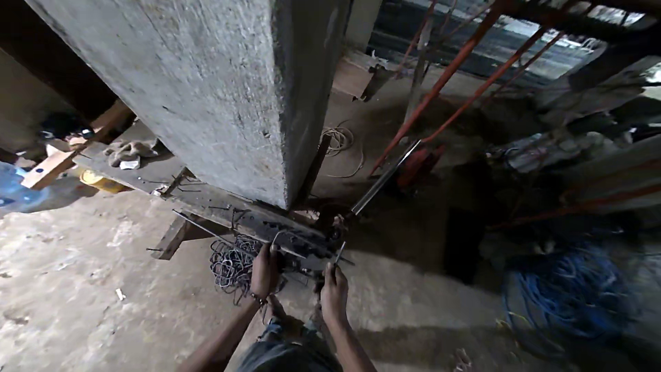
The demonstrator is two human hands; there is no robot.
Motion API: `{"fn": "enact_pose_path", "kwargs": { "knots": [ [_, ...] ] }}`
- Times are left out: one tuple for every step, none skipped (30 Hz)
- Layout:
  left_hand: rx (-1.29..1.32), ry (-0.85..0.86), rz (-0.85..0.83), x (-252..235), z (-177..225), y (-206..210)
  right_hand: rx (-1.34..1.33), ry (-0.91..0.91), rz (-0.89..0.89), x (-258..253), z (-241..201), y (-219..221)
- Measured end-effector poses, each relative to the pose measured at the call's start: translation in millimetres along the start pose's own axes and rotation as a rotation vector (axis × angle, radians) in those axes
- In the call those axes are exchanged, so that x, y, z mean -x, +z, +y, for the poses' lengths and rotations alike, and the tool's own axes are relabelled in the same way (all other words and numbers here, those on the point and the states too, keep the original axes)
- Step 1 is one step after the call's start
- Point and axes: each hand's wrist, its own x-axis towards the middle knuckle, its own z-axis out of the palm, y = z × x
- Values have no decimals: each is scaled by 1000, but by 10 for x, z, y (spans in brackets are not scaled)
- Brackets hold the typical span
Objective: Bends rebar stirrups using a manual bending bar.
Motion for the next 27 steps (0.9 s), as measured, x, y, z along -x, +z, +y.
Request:
{"fn": "enact_pose_path", "kwargs": {
  "knots": [
    [-31,-18,-14,-95,-9,-15,-3,17,23,-46,17,66],
    [-66,-45,-35,-193,-24,-31,0,27,48,-95,38,117],
    [-109,-68,-61,-285,-43,-46,7,40,67,-141,42,150],
    [-136,-88,-84,-346,-51,-58,16,55,83,-176,31,170],
    [-144,-107,-99,-375,-55,-64,15,73,95,-193,13,181],
    [-136,-126,-96,-386,-65,-58,7,93,102,-202,-9,183],
    [-115,-141,-84,-391,-80,-43,3,108,103,-212,-34,179],
    [-92,-149,-71,-382,-96,-33,-3,116,103,-213,-50,175],
    [-70,-145,-55,-352,-95,-35,-6,111,99,-199,-56,172],
    [-53,-122,-36,-312,-82,-46,-8,94,94,-178,-61,174],
    [-43,-87,-19,-273,-50,-70,-8,70,87,-154,-74,182],
    [-39,-53,1,-246,-19,-102,-9,50,81,-130,-93,194],
    [-39,-34,13,-231,-9,-137,-8,45,74,-111,-107,211],
    [-42,-33,14,-231,-14,-169,-5,48,71,-106,-106,232],
    [-45,-47,5,-252,-24,-189,1,56,72,-127,-91,258],
    [-51,-66,-4,-288,-36,-192,13,67,73,-164,-68,283],
    [-63,-81,-8,-333,-45,-186,28,75,77,-204,-48,309],
    [-82,-92,-6,-378,-45,-174,41,77,81,-239,-32,327],
    [-101,-105,-4,-415,-42,-162,53,81,88,-261,-23,334],
    [-118,-125,-5,-446,-31,-151,65,89,93,-273,-24,332],
    [-132,-144,-7,-465,-2,-143,76,100,96,-286,-27,326],
    [-148,-153,3,-473,29,-131,85,112,104,-308,-18,320],
    [-166,-157,17,-476,46,-120,107,126,104,-332,4,313],
    [-189,-156,30,-480,44,-112,148,131,106,-362,35,307],
    [-216,-158,33,-487,37,-111,203,125,111,-389,57,301],
    [-243,-168,30,-497,29,-116,268,109,118,-401,53,293],
    [-255,-194,17,-507,30,-128,331,88,126,-397,21,283]
  ]
}}
